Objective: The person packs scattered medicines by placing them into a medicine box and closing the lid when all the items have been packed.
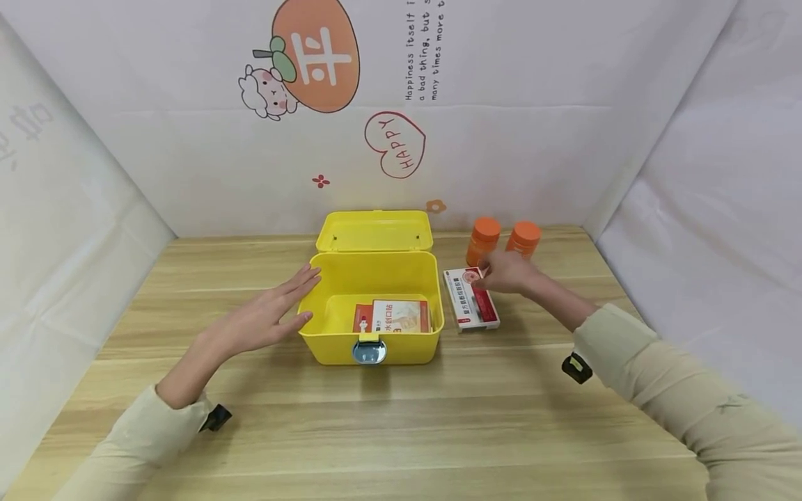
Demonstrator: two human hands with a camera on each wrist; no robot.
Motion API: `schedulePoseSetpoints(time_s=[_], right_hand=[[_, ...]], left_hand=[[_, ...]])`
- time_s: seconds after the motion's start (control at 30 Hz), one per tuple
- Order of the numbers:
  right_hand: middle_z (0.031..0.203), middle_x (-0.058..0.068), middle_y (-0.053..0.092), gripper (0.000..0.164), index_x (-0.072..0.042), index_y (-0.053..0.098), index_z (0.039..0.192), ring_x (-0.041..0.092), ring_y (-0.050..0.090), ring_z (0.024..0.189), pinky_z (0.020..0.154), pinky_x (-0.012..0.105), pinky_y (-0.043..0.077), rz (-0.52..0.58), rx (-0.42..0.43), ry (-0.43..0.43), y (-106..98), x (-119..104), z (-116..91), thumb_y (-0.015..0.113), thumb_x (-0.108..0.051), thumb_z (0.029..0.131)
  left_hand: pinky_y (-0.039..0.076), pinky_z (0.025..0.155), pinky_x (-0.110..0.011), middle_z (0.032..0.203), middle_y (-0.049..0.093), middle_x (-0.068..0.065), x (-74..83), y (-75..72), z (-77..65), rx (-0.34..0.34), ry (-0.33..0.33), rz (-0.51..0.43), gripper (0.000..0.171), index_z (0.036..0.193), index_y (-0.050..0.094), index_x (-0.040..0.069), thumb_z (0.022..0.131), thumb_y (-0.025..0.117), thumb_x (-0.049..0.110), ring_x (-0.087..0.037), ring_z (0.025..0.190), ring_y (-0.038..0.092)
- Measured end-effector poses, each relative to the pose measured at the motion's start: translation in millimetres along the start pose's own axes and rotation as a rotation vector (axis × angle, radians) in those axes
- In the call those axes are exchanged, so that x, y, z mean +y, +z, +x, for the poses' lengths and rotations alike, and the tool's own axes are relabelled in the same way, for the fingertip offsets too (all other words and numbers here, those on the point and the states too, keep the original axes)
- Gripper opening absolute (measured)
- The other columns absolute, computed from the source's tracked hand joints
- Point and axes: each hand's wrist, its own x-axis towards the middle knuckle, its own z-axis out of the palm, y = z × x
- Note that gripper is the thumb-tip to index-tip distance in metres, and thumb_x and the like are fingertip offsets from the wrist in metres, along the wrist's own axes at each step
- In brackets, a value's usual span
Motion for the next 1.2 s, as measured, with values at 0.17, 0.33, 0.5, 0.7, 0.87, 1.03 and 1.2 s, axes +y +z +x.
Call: schedulePoseSetpoints(time_s=[0.17, 0.33, 0.5, 0.7, 0.87, 1.03, 1.2], right_hand=[[0.112, 0.026, 0.066, 0.059, 0.013, 0.052, 0.130, 0.029, 0.062, 0.090, 0.071, 0.033, 0.055, 0.000, -0.023, 0.068, 14.9, 10.4, 9.6, 0.070, -0.027, 0.090], [0.131, 0.032, 0.056, 0.076, 0.012, 0.040, 0.141, 0.034, 0.058, 0.099, 0.082, 0.042, 0.054, 0.018, -0.026, 0.104, 29.9, 18.3, 18.2, 0.071, -0.036, 0.090], [0.144, 0.036, 0.041, 0.096, 0.011, 0.020, 0.151, 0.045, 0.048, 0.122, 0.110, 0.059, 0.041, 0.076, -0.007, 0.149, 43.4, 19.0, 24.6, 0.069, -0.047, 0.091], [0.143, 0.044, 0.023, 0.109, 0.017, 0.006, 0.148, 0.051, 0.043, 0.118, 0.110, 0.061, 0.041, 0.068, 0.028, 0.229, 57.3, 11.4, 30.6, 0.070, -0.049, 0.089], [0.135, 0.044, 0.031, 0.107, 0.022, 0.010, 0.144, 0.050, 0.045, 0.111, 0.101, 0.057, 0.046, 0.012, 0.028, 0.284, 62.6, 4.8, 35.2, 0.071, -0.045, 0.088], [0.133, 0.042, 0.033, 0.107, 0.018, 0.010, 0.147, 0.049, 0.045, 0.111, 0.097, 0.054, 0.047, 0.055, 0.029, 0.291, 62.1, 2.5, 36.2, 0.074, -0.042, 0.086], [0.129, 0.039, 0.040, 0.103, 0.010, 0.012, 0.147, 0.046, 0.047, 0.110, 0.096, 0.054, 0.048, 0.114, 0.082, 0.231, 63.1, 8.9, 38.1, 0.079, -0.036, 0.083]], left_hand=[[0.027, 0.122, -0.049, 0.167, 0.016, -0.014, 1.6, -1.7, -0.2, 0.001, 0.000, 0.003, 0.069, 0.158, 0.024, 0.005, 0.104, 0.046, 0.043, -0.029, 0.155, 0.017], [0.027, 0.122, -0.050, 0.168, 0.015, -0.013, 2.9, -1.7, -0.7, -0.003, 0.000, -0.003, 0.070, 0.158, 0.023, 0.005, 0.104, 0.046, 0.043, -0.028, 0.156, 0.016], [0.027, 0.122, -0.050, 0.167, 0.015, -0.014, 2.1, -0.5, -0.5, 0.003, 0.004, -0.001, 0.070, 0.159, 0.022, 0.006, 0.104, 0.047, 0.042, -0.029, 0.155, 0.017], [0.027, 0.123, -0.048, 0.168, 0.015, -0.012, 2.1, -1.1, -0.3, -0.001, -0.005, -0.002, 0.070, 0.159, 0.021, 0.009, 0.104, 0.046, 0.043, -0.027, 0.156, 0.016], [0.027, 0.122, -0.051, 0.167, 0.016, -0.014, 2.7, -1.9, -0.3, 0.003, 0.007, -0.013, 0.070, 0.159, 0.022, 0.007, 0.104, 0.048, 0.042, -0.029, 0.155, 0.017], [0.028, 0.122, -0.051, 0.167, 0.017, -0.015, 2.3, -1.3, -0.2, 0.014, 0.014, -0.023, 0.069, 0.157, 0.024, 0.003, 0.103, 0.051, 0.036, -0.031, 0.155, 0.017], [0.028, 0.122, -0.051, 0.167, 0.016, -0.015, 1.7, -1.4, -0.2, 0.015, 0.013, -0.014, 0.070, 0.158, 0.024, 0.004, 0.103, 0.050, 0.038, -0.030, 0.155, 0.017]])
